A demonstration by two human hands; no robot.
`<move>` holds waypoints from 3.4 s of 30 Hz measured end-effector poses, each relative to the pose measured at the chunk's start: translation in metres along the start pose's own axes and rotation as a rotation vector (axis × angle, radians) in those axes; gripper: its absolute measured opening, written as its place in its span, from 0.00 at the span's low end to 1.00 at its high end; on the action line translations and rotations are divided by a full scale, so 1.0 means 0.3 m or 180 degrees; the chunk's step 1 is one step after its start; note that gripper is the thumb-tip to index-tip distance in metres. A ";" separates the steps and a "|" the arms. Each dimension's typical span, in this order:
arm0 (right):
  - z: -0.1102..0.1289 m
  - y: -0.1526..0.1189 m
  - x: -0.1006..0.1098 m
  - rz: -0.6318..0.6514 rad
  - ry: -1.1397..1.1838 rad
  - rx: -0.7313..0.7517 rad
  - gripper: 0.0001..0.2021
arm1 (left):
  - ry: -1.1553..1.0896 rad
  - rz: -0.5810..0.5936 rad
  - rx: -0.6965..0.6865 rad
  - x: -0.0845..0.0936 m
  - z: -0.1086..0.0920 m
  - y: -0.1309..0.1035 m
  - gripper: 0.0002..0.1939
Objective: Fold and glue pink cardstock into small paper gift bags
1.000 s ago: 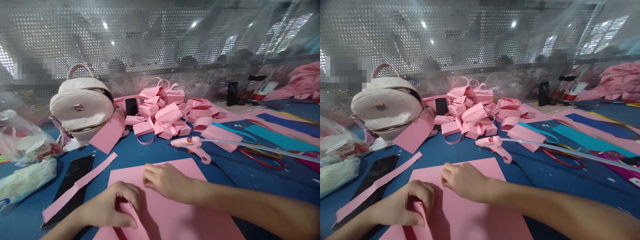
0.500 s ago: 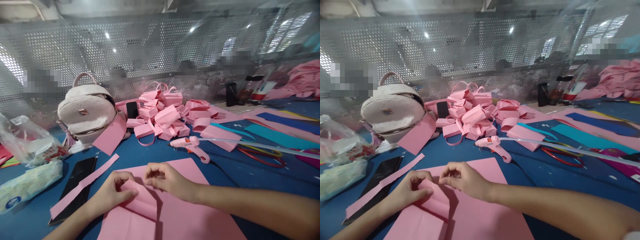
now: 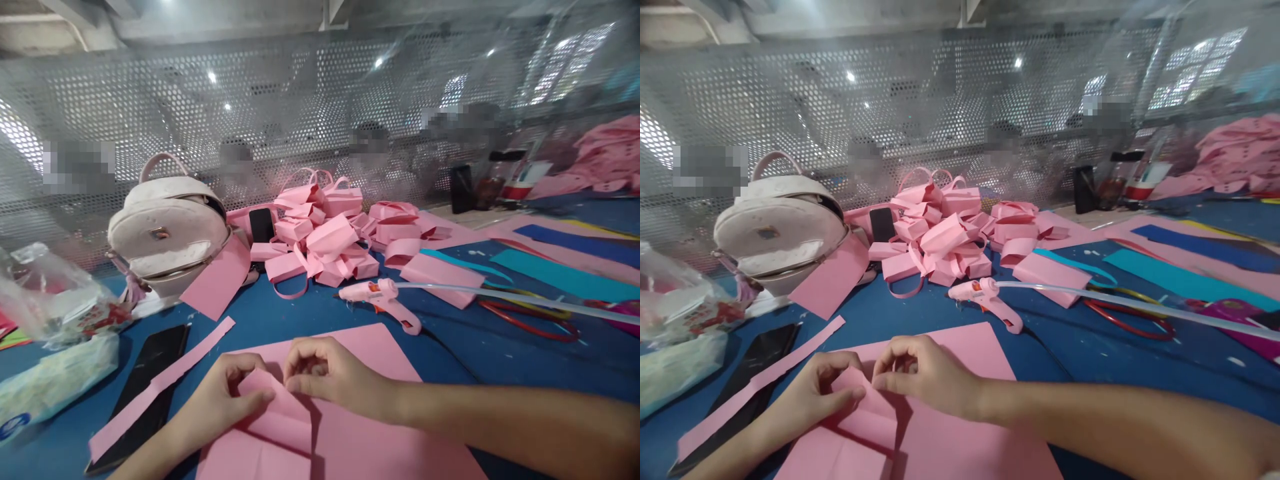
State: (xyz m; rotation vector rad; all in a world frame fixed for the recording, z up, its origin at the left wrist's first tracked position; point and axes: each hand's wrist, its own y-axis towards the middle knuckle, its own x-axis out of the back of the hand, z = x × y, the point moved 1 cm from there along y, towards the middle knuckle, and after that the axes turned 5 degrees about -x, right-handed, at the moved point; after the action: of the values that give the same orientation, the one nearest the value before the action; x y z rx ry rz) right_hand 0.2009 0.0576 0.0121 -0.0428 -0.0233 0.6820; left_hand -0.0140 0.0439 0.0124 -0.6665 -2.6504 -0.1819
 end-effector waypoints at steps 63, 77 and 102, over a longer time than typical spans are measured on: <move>0.019 0.007 0.023 0.0128 -0.0240 -0.0328 0.07 | 0.0229 -0.0146 0.0195 0.001 0.013 -0.004 0.11; -0.008 0.014 0.018 -0.0224 -0.0201 -0.0384 0.07 | 0.0260 -0.0385 0.0098 -0.003 0.023 -0.005 0.12; 0.009 0.004 0.015 -0.0030 -0.0200 -0.0262 0.14 | 0.0082 -0.0389 0.0028 0.001 0.019 0.000 0.11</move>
State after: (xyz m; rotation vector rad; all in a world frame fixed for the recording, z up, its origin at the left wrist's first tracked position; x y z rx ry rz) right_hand 0.2034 0.0615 0.0149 -0.1002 -0.1118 0.6728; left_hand -0.0162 0.0453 0.0073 -0.4962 -2.6668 -0.2118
